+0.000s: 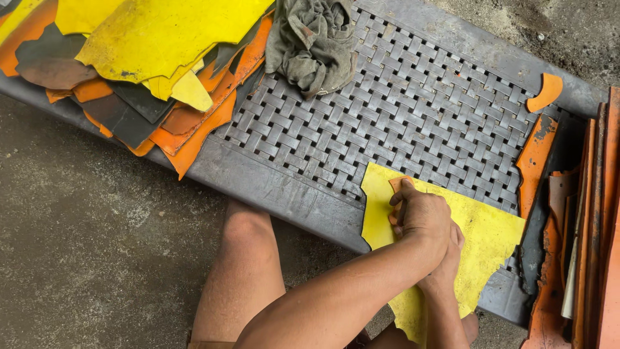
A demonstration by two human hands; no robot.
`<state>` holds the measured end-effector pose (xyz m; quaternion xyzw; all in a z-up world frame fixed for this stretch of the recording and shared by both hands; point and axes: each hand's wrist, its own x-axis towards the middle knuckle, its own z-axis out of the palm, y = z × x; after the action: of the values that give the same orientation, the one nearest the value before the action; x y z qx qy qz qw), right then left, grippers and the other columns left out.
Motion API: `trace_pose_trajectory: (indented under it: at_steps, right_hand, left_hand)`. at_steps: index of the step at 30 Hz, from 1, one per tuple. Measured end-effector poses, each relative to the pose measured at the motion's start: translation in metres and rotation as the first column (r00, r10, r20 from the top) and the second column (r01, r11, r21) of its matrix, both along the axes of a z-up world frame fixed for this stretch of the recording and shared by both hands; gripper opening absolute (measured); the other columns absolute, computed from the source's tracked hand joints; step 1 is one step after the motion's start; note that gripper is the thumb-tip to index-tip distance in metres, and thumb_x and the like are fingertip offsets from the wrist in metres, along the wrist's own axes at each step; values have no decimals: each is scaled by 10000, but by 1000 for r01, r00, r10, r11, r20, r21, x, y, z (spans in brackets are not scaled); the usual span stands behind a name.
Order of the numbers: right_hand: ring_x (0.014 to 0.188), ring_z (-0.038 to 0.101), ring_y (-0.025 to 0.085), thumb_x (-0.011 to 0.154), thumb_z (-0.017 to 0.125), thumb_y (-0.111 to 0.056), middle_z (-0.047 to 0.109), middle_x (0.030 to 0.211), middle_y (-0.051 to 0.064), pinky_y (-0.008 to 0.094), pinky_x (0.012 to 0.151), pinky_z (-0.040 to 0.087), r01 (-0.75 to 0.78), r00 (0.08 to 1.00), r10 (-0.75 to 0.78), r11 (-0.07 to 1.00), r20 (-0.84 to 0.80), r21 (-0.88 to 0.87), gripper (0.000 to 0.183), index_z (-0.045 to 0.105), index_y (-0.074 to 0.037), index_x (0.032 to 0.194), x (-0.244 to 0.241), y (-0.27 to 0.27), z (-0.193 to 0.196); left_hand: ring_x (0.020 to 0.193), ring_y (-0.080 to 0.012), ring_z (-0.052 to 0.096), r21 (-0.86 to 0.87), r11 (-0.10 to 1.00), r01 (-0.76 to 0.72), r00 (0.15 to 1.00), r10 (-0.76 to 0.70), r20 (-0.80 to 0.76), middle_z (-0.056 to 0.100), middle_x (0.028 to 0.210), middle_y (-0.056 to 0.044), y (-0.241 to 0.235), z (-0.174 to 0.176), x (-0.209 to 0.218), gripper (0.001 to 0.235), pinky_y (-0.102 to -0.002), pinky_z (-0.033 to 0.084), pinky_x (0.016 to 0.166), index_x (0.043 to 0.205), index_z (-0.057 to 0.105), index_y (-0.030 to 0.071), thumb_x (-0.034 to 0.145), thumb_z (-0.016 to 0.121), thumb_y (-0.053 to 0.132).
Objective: The person uses a knife to cut a small orange rubber piece from a larger yellow rubber sheet. They repeatedly trace the outline of the orange piece and cut along the edges to separate it from the yellow sheet.
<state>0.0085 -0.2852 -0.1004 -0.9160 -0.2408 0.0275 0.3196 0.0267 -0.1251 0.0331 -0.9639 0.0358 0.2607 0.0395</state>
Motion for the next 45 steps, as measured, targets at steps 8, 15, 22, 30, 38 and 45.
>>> trace_pose_trajectory:
  at_steps: [8,15,22,30,38,45]
  right_hand:
    - [1305,483,370,814,767,-314,625,1318,184,465,1129,322,-20,997,24,998,67,-56,512,664,-43,1236,2,-9,-10]
    - [1213,514,352,838,771,-307,644,1248,183,459,1063,359,-17,998,22,998,66,-68,466,674,-35,1204,4,-3,-11]
    - [1121,545,333,862,776,-300,663,1177,182,453,996,395,20,997,-15,998,77,-63,423,683,-28,1173,3,-9,-11]
    - [1016,581,312,890,781,-291,685,1096,181,447,921,437,48,996,-44,997,77,-52,378,694,-19,1137,0,-8,-14]
    - [911,617,291,918,787,-283,707,1016,179,440,845,479,87,995,-84,996,62,-37,339,704,-10,1102,-1,-5,-12]
    - [870,672,276,1051,658,-273,708,967,182,441,871,542,452,892,-351,708,-285,543,276,690,1,1062,40,-5,41]
  left_hand:
    - [549,-147,616,175,900,399,913,-375,-159,692,694,-39,0,10,8,223,-373,575,688,922,762,-6,710,816,38]
    - [554,-110,590,241,882,404,914,-377,-151,692,698,-16,-3,5,11,182,-352,555,670,911,769,25,731,787,54]
    - [515,-118,607,207,922,327,945,-312,-102,706,702,-64,-4,4,9,192,-367,572,638,918,762,-19,738,789,43]
    - [545,-158,647,165,921,352,933,-332,-138,686,683,-58,0,7,7,171,-385,576,634,932,764,-26,775,766,42]
    - [526,-169,642,151,958,244,969,-236,-72,682,665,-83,-2,8,7,159,-399,565,627,933,756,-32,805,783,58]
    - [468,-159,634,98,991,-88,995,84,47,650,587,-21,-5,-5,9,533,-370,539,568,1265,625,-225,852,683,108]
